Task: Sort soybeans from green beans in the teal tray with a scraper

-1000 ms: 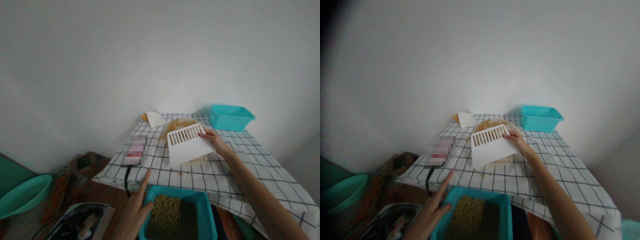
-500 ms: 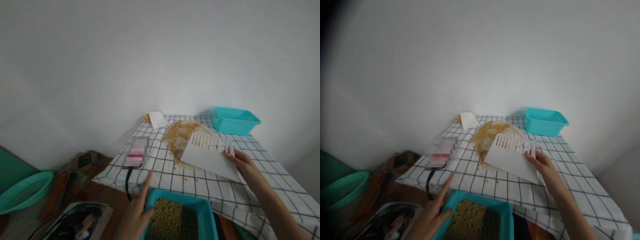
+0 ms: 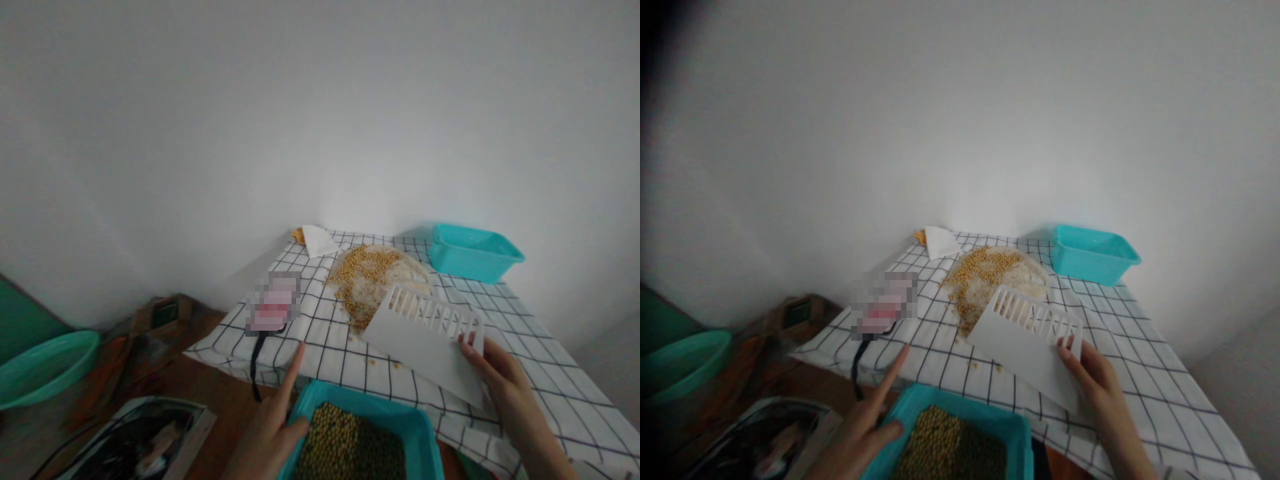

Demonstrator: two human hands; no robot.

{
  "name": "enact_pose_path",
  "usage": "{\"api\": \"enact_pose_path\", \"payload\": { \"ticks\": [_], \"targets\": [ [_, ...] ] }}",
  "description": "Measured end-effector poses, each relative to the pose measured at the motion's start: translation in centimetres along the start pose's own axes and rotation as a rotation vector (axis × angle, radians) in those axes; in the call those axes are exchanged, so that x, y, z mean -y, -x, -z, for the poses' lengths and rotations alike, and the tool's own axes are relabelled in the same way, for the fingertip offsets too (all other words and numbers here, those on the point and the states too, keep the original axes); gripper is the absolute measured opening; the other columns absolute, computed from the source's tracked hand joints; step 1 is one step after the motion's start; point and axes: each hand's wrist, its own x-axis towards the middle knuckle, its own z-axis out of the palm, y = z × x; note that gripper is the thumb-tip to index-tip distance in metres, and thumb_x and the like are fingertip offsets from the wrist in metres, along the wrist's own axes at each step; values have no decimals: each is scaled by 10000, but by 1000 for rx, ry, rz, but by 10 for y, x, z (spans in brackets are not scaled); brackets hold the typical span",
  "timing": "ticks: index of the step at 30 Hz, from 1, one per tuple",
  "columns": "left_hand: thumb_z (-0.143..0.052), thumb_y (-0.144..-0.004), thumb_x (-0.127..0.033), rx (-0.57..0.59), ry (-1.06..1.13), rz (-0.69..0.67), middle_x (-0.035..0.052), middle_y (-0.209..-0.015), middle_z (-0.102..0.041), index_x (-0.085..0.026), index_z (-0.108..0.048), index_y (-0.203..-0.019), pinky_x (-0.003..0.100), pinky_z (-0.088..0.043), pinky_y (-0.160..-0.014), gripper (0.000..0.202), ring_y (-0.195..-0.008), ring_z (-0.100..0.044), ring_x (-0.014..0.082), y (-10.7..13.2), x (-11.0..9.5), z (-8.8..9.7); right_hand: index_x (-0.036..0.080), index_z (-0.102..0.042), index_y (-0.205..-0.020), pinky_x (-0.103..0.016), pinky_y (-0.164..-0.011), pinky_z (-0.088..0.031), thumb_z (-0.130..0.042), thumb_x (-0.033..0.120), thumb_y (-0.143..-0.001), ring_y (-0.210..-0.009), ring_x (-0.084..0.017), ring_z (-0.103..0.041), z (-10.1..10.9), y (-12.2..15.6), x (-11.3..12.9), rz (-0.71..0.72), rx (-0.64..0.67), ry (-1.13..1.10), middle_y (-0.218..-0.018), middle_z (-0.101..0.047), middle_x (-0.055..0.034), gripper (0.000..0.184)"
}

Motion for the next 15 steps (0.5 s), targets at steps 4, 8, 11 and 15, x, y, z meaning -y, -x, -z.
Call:
{"api": "enact_pose_path", "payload": {
  "ticks": [4,8,11,15],
  "targets": [
    [-423,-790,-196,42,70,62,-51,-727,-631,-207,13,-1632,264,-434,-727,948,-684,-564,171,0,0,-1,275,-806,-977,-446,-960,-549,-748,552,-773,-1142,-376,-669,14,3,-7,47,-61,42,-1117,-774,-88,348],
    [-427,-816,-225,25,55,80,-26,-787,-656,-230,-23,-1636,277,-433,-775,914,-746,-580,185,2,-1,0,282,-808,-922,-421,-914,-570,-743,567,-766,-1083,-366,-686,23,9,-14,42,-67,110,-1064,-781,-80,331],
    [-436,-803,-228,19,57,102,-28,-805,-663,-253,-21,-1635,282,-428,-770,931,-741,-580,192,2,-1,1,274,-804,-900,-356,-728,-591,-723,584,-777,-918,-333,-712,18,11,-12,35,-24,134,-954,-781,-79,343],
    [-437,-790,-230,22,65,92,-23,-773,-668,-225,-42,-1637,288,-433,-742,934,-730,-592,213,1,-2,1,259,-793,-922,-324,-610,-552,-694,588,-804,-790,-301,-693,0,7,-6,51,37,145,-849,-761,-76,363]
  ]
}}
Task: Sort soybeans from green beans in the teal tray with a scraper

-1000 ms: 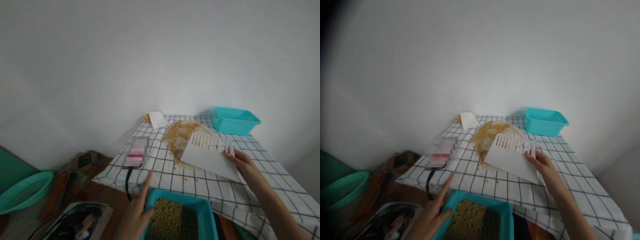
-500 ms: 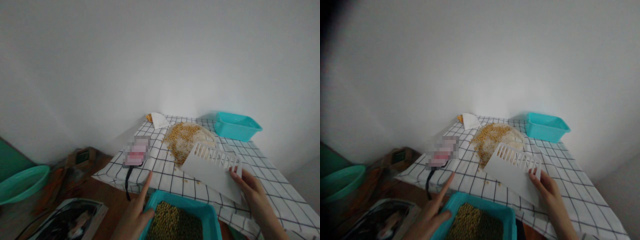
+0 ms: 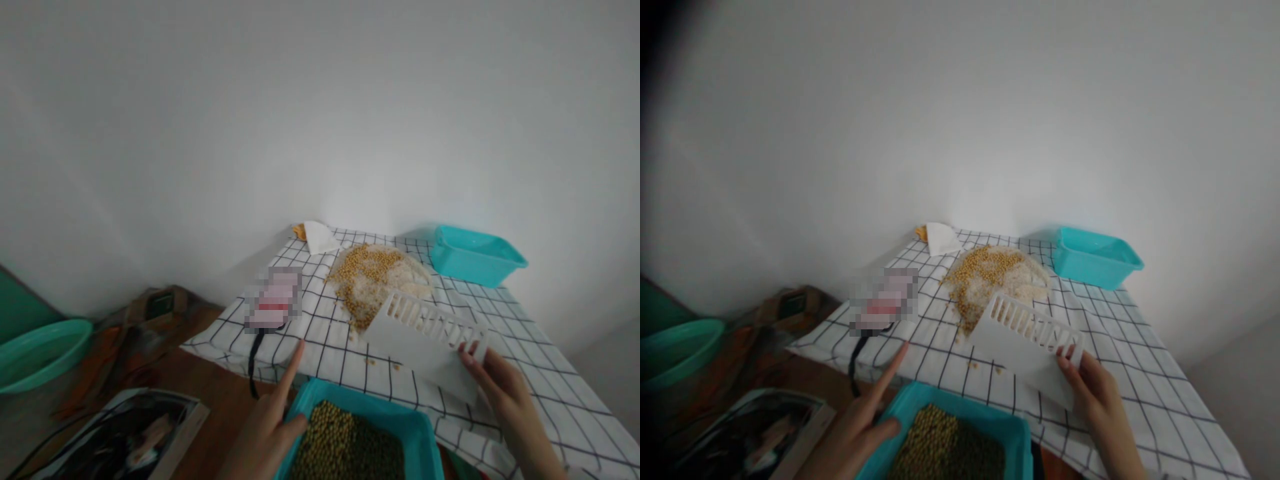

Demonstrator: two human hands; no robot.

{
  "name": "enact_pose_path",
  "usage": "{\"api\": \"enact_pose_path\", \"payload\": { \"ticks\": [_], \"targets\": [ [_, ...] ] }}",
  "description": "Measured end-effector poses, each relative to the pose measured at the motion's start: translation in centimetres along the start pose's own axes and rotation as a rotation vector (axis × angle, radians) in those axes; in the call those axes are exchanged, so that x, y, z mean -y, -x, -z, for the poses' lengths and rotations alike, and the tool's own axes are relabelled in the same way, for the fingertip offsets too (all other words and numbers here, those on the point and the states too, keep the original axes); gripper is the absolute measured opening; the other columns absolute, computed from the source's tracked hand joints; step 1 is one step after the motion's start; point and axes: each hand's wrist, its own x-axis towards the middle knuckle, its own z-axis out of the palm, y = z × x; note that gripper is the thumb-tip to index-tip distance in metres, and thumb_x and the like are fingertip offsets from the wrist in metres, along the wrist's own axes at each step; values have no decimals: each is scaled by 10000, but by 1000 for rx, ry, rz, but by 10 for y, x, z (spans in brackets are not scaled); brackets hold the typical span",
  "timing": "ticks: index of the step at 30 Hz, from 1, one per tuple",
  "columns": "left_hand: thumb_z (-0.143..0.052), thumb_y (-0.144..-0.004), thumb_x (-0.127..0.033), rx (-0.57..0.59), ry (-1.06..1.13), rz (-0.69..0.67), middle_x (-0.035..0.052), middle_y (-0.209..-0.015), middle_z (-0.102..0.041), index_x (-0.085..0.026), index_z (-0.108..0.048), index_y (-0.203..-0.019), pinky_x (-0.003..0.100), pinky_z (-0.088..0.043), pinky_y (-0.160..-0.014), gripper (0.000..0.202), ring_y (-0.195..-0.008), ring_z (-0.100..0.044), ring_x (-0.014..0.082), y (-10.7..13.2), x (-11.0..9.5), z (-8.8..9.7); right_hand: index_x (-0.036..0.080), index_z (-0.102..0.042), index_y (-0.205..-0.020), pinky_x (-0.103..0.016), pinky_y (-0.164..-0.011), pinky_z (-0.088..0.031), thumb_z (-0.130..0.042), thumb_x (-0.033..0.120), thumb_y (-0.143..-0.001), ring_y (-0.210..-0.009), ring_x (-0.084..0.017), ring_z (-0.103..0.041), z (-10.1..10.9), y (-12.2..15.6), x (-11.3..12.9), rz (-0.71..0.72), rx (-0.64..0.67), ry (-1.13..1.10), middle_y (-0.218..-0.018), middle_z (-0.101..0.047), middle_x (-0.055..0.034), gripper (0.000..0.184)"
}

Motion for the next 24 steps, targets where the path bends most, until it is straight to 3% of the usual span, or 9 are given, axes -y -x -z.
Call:
{"api": "enact_pose_path", "payload": {
  "ticks": [8,12,18,21,24],
  "targets": [
    [-412,-775,-226,-7,-27,47,-18,-768,-683,-227,-94,-1636,287,-410,-691,918,-684,-574,213,2,-13,4,251,-770,-849,-342,-698,-566,-719,584,-782,-874,-312,-693,-24,-5,13,14,7,-81,-914,-770,-80,344],
    [-416,-776,-238,3,-47,69,-21,-787,-690,-228,-72,-1636,289,-412,-701,927,-702,-584,213,2,-14,3,247,-761,-799,-340,-738,-557,-714,579,-788,-874,-308,-686,-18,0,9,30,-40,-42,-855,-755,-72,336],
    [-422,-787,-232,-2,-2,56,-52,-735,-624,-237,-78,-1635,276,-421,-741,915,-723,-575,203,3,-15,3,216,-793,-918,-302,-727,-550,-744,535,-787,-904,-295,-686,-2,7,-8,11,-93,-55,-909,-762,-70,349],
    [-429,-793,-231,4,25,66,-69,-642,-529,-239,-93,-1634,267,-395,-675,906,-658,-515,195,3,-12,3,216,-798,-941,-286,-669,-536,-746,529,-792,-855,-278,-681,-2,10,-9,-16,-89,-53,-868,-754,-61,350],
    [-451,-778,-225,-6,33,69,-90,-587,-444,-251,-107,-1633,260,-343,-605,922,-584,-425,176,1,-8,2,229,-798,-961,-293,-761,-538,-745,516,-800,-946,-288,-683,-5,12,-7,-15,-100,-104,-929,-765,-54,333]
  ]
}}
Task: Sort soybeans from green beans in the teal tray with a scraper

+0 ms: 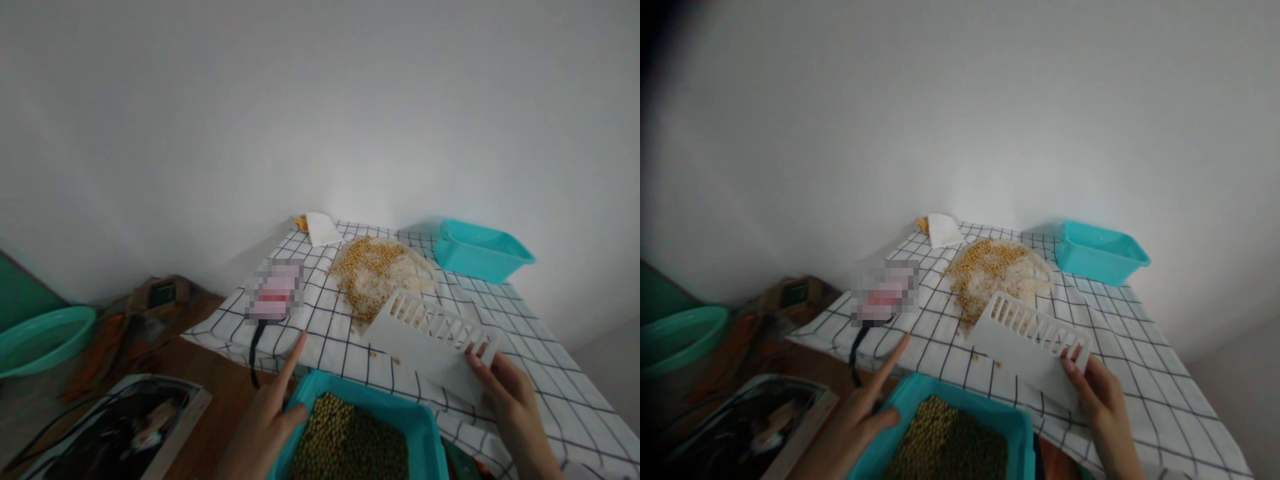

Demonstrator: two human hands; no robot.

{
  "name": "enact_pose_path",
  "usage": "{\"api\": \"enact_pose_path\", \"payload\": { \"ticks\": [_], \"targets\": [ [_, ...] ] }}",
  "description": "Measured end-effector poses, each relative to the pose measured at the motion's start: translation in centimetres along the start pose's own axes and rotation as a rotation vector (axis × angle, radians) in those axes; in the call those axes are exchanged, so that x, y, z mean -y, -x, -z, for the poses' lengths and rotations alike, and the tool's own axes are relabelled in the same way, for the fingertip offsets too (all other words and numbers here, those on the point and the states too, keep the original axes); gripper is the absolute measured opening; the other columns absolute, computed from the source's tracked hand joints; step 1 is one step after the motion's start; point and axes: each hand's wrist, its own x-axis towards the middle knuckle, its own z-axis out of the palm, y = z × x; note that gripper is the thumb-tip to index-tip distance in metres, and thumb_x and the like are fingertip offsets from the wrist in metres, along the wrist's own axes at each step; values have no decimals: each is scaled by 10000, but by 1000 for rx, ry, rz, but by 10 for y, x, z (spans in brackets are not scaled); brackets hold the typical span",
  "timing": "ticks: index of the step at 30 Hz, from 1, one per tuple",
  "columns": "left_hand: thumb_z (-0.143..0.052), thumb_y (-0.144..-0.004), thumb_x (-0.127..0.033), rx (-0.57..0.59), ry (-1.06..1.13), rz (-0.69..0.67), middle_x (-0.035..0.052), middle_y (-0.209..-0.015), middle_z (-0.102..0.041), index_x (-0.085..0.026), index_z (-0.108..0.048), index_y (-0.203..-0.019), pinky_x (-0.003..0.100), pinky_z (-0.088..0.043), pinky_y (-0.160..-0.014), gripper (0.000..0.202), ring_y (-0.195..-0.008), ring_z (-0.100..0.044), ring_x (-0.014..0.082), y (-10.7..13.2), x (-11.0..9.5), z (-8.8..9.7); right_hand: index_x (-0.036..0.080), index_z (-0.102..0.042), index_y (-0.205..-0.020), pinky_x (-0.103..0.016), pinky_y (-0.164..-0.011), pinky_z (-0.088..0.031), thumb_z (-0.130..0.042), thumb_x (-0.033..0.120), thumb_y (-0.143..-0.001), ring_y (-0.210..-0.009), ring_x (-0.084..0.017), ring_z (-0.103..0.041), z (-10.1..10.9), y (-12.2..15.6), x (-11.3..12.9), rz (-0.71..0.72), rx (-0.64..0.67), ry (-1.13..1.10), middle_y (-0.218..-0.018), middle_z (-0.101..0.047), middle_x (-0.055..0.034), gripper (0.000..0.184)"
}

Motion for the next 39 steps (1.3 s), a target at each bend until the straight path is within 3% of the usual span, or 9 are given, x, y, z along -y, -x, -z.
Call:
{"api": "enact_pose_path", "payload": {
  "ticks": [3,9,13,16,25,32,39],
  "targets": [
    [-450,-783,-230,1,30,-27,-97,-577,-439,-252,-107,-1632,257,-332,-600,916,-572,-404,168,-2,5,-1,234,-798,-944,-306,-838,-535,-748,523,-795,-1015,-302,-678,-3,-2,1,15,28,-21,-962,-771,-55,330],
    [-450,-789,-245,-42,19,-36,-78,-605,-517,-257,-154,-1628,266,-359,-645,890,-615,-463,181,-4,13,-3,218,-777,-911,-269,-660,-509,-714,553,-816,-806,-242,-649,-10,-11,2,59,52,74,-864,-747,-50,354],
    [-452,-768,-244,-38,28,-4,-92,-555,-391,-294,-172,-1624,266,-337,-590,902,-550,-383,176,-5,11,-4,208,-746,-833,-272,-626,-477,-684,565,-836,-772,-236,-622,-18,-12,4,74,47,116,-758,-701,-44,362],
    [-450,-769,-250,-24,42,-18,-89,-563,-404,-279,-160,-1626,268,-319,-573,905,-548,-386,176,-4,8,-3,205,-735,-800,-279,-623,-463,-670,566,-848,-764,-240,-614,-21,-11,2,98,63,153,-686,-656,-38,370],
    [-445,-770,-252,-10,19,-14,-99,-540,-323,-258,-135,-1630,265,-308,-576,914,-534,-330,171,-2,1,-1,233,-791,-934,-310,-732,-526,-673,522,-871,-755,-239,-648,-21,-10,-3,135,136,91,-763,-717,-44,318],
    [-456,-786,-242,11,36,21,-89,-558,-356,-239,-112,-1631,262,-304,-569,912,-559,-365,178,-1,-3,0,261,-797,-1070,-377,-967,-523,-708,497,-857,-1043,-288,-693,-20,-18,0,57,250,-65,-1140,-769,-77,331],
    [-453,-797,-241,-8,25,1,-34,-733,-596,-221,-129,-1631,262,-401,-682,895,-652,-505,197,-1,-3,-1,239,-799,-1079,-403,-959,-534,-723,492,-844,-1067,-310,-694,-18,-16,5,34,285,-77,-1159,-765,-93,353]
  ]
}}
